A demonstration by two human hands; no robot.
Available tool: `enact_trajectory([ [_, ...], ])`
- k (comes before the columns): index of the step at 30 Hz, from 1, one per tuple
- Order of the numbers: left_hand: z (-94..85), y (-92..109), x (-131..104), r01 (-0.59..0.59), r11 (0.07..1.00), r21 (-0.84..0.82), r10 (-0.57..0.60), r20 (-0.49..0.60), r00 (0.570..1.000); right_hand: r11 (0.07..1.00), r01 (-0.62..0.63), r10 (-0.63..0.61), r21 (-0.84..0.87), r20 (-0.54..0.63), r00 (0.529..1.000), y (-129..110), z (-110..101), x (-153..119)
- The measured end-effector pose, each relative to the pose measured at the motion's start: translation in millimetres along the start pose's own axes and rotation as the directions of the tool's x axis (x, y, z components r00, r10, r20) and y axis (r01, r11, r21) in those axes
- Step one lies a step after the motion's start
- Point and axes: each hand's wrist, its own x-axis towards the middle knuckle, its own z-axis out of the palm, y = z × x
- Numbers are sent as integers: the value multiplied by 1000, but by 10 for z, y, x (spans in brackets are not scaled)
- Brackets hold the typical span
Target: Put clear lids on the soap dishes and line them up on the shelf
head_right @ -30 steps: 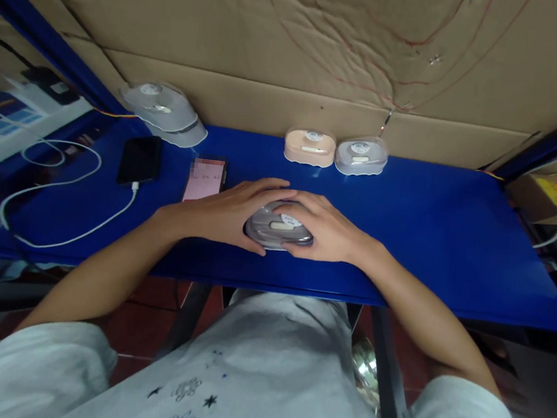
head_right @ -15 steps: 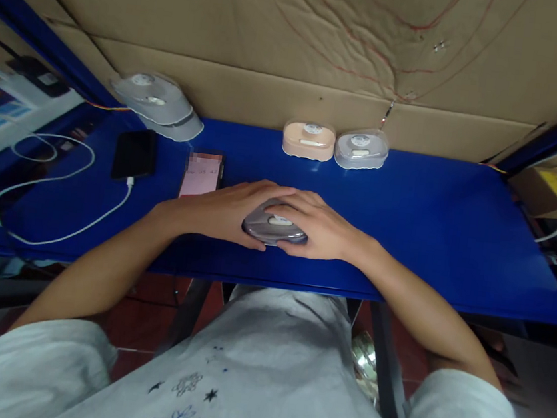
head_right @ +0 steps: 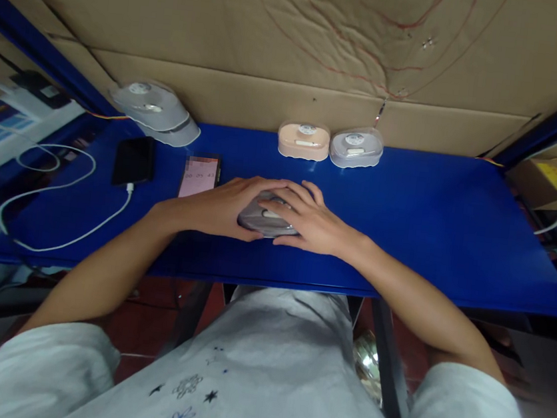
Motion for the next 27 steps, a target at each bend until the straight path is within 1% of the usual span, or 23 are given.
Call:
enact_trajectory([
  [2, -38, -94, -6, 56, 997, 51, -55, -29, 998, 999, -27, 27, -20, -21, 999, 54, -26, -8],
  [4, -89, -206, -15, 131, 986, 102, -126, -48, 991, 997, -74, 72, -24, -68, 995, 129, -66, -20],
  [6, -146, -314, -19, 201, 967, 160, -191, -73, 979, 988, -146, 140, -46, -128, 982, 240, -98, -17],
  [8, -202, -409, -2, 280, 934, 222, -258, -121, 958, 969, -228, 213, -92, -153, 965, 398, -104, 18],
  [10, -252, -497, 46, 373, 887, 272, -333, -181, 925, 945, -291, 274, -147, -128, 953, 600, -81, 95],
  [12, -292, -588, 121, 450, 843, 293, -396, -228, 890, 928, -320, 312, -190, -68, 948, 811, -47, 199],
  [14, -317, -681, 202, 484, 828, 283, -425, -247, 871, 923, -328, 333, -203, -12, 943, 972, -26, 290],
  [16, -324, -750, 269, 497, 828, 259, -434, -265, 861, 925, -327, 332, -191, -5, 943, 1028, -36, 328],
  [17, -319, -763, 292, 502, 829, 247, -435, -279, 856, 931, -320, 321, -177, -22, 947, 1010, -52, 319],
  [19, -293, -728, 312, 496, 837, 232, -420, -309, 853, 950, -283, 276, -133, -70, 959, 895, -99, 244],
  [20, -272, -675, 311, 476, 851, 224, -399, -314, 862, 961, -255, 246, -106, -89, 965, 814, -125, 188],
  [21, -246, -602, 303, 439, 872, 215, -367, -305, 879, 971, -226, 218, -79, -103, 970, 728, -150, 126],
  [24, -149, -314, 262, 275, 950, 148, -241, -211, 947, 982, -186, 181, -25, -132, 975, 521, -206, -23],
  [25, -112, -218, 248, 228, 967, 111, -206, -176, 962, 983, -184, 182, -3, -126, 975, 484, -219, -49],
  [27, -33, -69, 229, 168, 985, 39, -163, -109, 981, 984, -164, 170, 75, -79, 982, 457, -244, -68],
])
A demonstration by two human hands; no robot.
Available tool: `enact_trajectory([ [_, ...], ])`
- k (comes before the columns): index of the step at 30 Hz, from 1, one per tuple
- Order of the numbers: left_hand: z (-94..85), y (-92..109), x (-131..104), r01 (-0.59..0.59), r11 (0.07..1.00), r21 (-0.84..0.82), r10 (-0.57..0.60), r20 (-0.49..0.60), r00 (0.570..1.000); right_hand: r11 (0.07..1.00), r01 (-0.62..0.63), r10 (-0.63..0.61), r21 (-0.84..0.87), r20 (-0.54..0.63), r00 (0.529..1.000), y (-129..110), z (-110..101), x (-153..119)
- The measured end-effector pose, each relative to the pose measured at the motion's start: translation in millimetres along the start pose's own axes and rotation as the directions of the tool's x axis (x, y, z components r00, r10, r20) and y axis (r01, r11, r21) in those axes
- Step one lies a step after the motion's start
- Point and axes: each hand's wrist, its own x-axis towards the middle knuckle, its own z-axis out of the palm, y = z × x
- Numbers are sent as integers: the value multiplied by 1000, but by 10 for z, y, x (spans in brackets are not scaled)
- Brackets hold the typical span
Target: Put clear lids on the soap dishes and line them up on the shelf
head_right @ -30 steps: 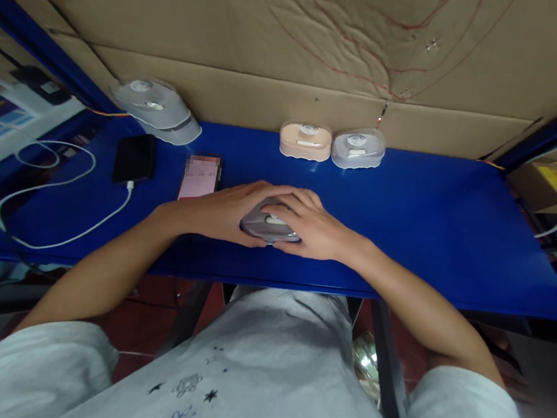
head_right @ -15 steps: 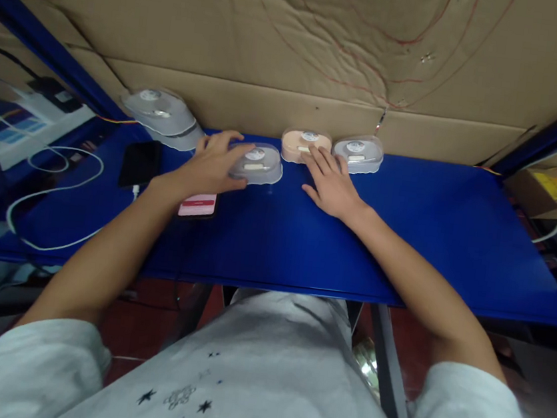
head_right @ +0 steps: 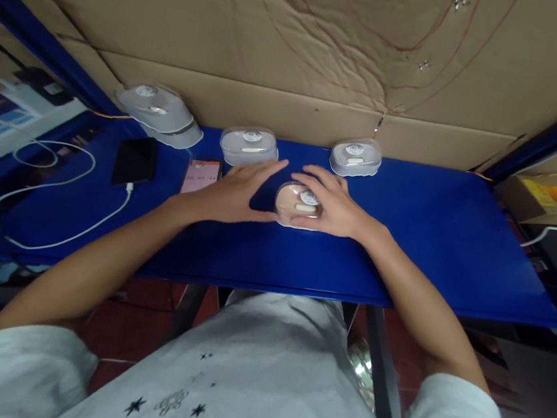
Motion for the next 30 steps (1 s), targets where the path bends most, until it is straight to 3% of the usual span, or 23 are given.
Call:
enact_trajectory([
  [2, 80, 76, -27, -29, 998, -61, 31, 29, 999, 996, 23, -26, 89, 30, 999, 9, -34, 5],
  [4, 171, 88, -34, -56, 993, -108, 56, -4, 998, 991, 36, -34, 133, -16, 999, 37, -84, 13],
  [7, 299, 56, -42, -98, 986, -136, 84, -105, 991, 995, 3, 10, 98, -140, 990, 123, -167, 40],
  [10, 370, 40, -67, -128, 986, -111, 111, -150, 982, 998, -62, 62, 6, -167, 984, 287, -186, 165],
  [15, 344, 77, -114, -149, 987, -54, 147, -44, 988, 984, -137, 139, -112, 5, 990, 600, 13, 609],
  [19, 325, 100, -119, -128, 987, -92, 126, -26, 992, 978, -174, 190, -117, 143, 971, 665, 179, 830],
  [24, 395, 80, -107, -115, 984, -135, 110, -45, 993, 996, -91, 92, -20, 35, 995, 326, 43, 514],
  [27, 449, 66, -96, -111, 979, -170, 102, -62, 993, 996, -10, 0, 91, 107, 994, 17, -74, 133],
  [30, 474, 70, -91, -116, 979, -166, 106, -65, 992, 997, 14, -25, 77, 146, 989, -168, -66, -161],
])
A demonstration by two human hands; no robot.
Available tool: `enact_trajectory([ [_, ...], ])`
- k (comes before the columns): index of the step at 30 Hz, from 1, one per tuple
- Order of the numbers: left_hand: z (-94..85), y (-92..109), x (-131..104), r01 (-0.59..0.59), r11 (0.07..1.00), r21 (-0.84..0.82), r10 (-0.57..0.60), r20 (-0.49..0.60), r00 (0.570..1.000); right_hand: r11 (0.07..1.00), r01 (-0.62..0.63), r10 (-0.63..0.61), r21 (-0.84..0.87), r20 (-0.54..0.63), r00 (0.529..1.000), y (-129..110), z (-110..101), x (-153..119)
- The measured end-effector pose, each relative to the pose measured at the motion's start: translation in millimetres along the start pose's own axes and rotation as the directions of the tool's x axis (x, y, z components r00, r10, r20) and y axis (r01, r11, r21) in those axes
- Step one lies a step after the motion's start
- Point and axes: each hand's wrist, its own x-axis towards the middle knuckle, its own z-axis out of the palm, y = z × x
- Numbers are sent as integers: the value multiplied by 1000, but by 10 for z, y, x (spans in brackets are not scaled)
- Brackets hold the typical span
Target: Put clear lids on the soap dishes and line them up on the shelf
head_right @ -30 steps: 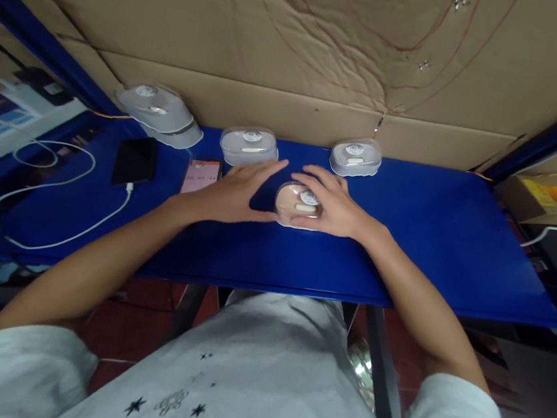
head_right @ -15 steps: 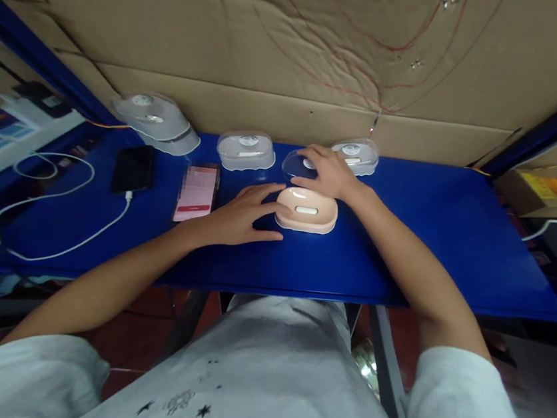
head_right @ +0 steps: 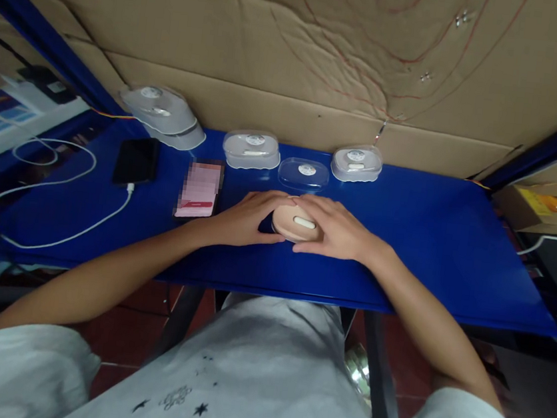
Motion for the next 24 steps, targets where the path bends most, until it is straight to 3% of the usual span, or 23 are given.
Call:
enact_trajectory([
  [5, -32, 42, -6, 3, 1000, -16, -2, 52, 999, 995, -1, 7, 96, -60, 998, 20, 114, -90],
  [9, -105, 50, -39, 26, 999, -44, -22, 81, 996, 976, 8, 24, 217, -145, 989, 103, 52, -56],
  [14, -239, 67, -107, 39, 999, 23, -42, 143, 989, 972, -15, 82, 234, -281, 956, 170, -26, -39],
  [18, -311, 154, -130, 29, 997, 67, -31, 22, 999, 985, -20, 84, 170, -380, 921, 248, 19, -16],
  [20, -325, 195, -132, -2, 996, 92, 0, 29, 1000, 993, -33, 74, 111, -386, 920, 308, 60, -8],
  [24, -321, 244, -133, -101, 989, 110, 81, 175, 981, 996, -86, 93, 39, -294, 951, 401, 143, -15],
])
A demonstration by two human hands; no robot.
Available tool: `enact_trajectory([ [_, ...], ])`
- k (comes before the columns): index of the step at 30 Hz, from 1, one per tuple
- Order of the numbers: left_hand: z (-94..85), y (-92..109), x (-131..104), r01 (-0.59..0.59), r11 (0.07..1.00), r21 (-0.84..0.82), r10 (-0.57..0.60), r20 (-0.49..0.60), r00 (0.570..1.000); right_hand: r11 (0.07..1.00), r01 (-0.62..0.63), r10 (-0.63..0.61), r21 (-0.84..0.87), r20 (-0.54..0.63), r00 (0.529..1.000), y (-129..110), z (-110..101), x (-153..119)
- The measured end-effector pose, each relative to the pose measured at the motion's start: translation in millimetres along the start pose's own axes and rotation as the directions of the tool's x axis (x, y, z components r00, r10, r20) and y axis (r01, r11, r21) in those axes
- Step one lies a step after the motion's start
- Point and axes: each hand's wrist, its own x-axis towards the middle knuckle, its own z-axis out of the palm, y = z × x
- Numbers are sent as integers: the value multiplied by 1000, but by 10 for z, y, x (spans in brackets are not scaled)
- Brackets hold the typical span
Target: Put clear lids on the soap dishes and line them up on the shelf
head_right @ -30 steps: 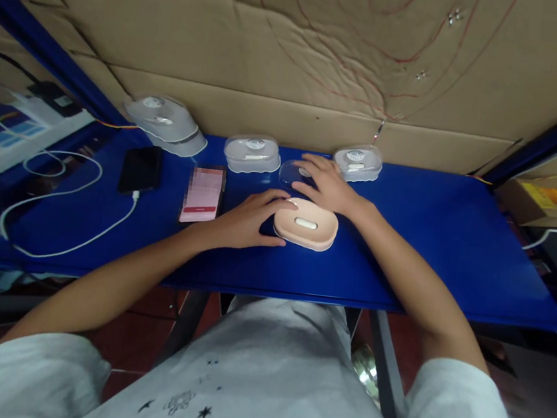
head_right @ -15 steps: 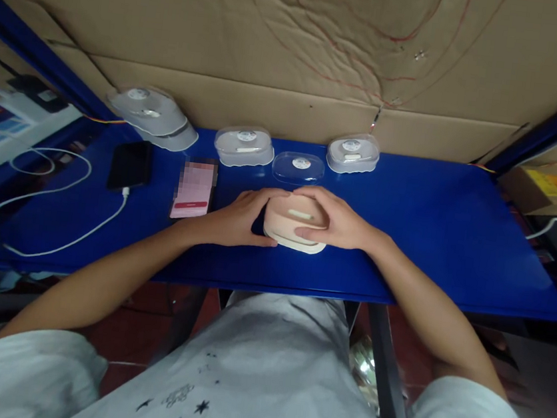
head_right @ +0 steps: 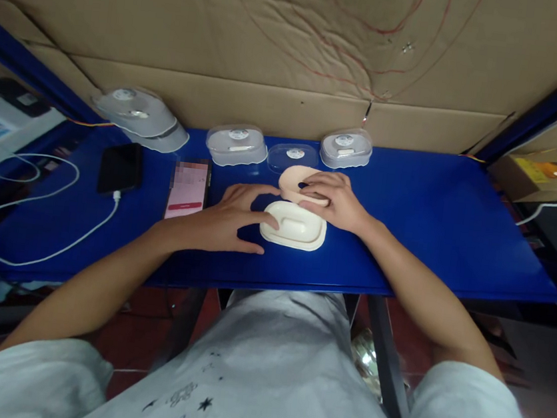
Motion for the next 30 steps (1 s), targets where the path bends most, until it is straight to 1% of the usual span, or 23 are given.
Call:
enact_trajectory([
  [3, 16, 21, 8, -68, 997, -24, 69, 57, 996, 998, 13, -10, -55, 45, 999, -22, 40, -24],
  [5, 28, 24, 14, -82, 995, -52, 84, 48, 995, 997, 20, -16, -70, 58, 998, -79, 51, -32],
  [8, 44, 5, 19, -61, 994, -91, 61, 2, 998, 997, -1, 5, -81, 49, 999, -175, 34, -26],
  [10, 51, -19, 21, -48, 993, -106, 48, -9, 999, 995, -15, 18, -95, 28, 999, -213, 10, -17],
  [14, 59, -44, 18, -44, 995, -84, 46, 22, 999, 993, -3, 4, -114, 11, 1000, -210, -22, -17],
  [17, 71, -35, 16, -35, 997, -63, 38, 56, 998, 993, 24, -19, -118, 50, 999, -180, -12, -28],
  [20, 90, -29, 19, -16, 999, -47, 19, 65, 998, 991, 37, -24, -125, 109, 994, -166, -3, -32],
  [22, 99, -41, 24, 3, 999, -32, -1, 60, 998, 989, 18, -4, -149, 91, 996, -171, -15, -27],
  [24, 99, -73, 33, 58, 998, -14, -58, 33, 998, 985, -18, 22, -172, 20, 1000, -186, -42, -21],
  [26, 96, -133, 45, 147, 989, -13, -148, -20, 989, 984, -35, 28, -174, -43, 999, -211, -70, -18],
  [28, 101, -218, 62, 208, 976, -58, -213, -83, 974, 986, -23, 13, -163, -64, 998, -244, -81, -21],
  [30, 121, -314, 81, 201, 969, -144, -223, -155, 962, 989, 13, -20, -145, -50, 999, -283, -64, -27],
])
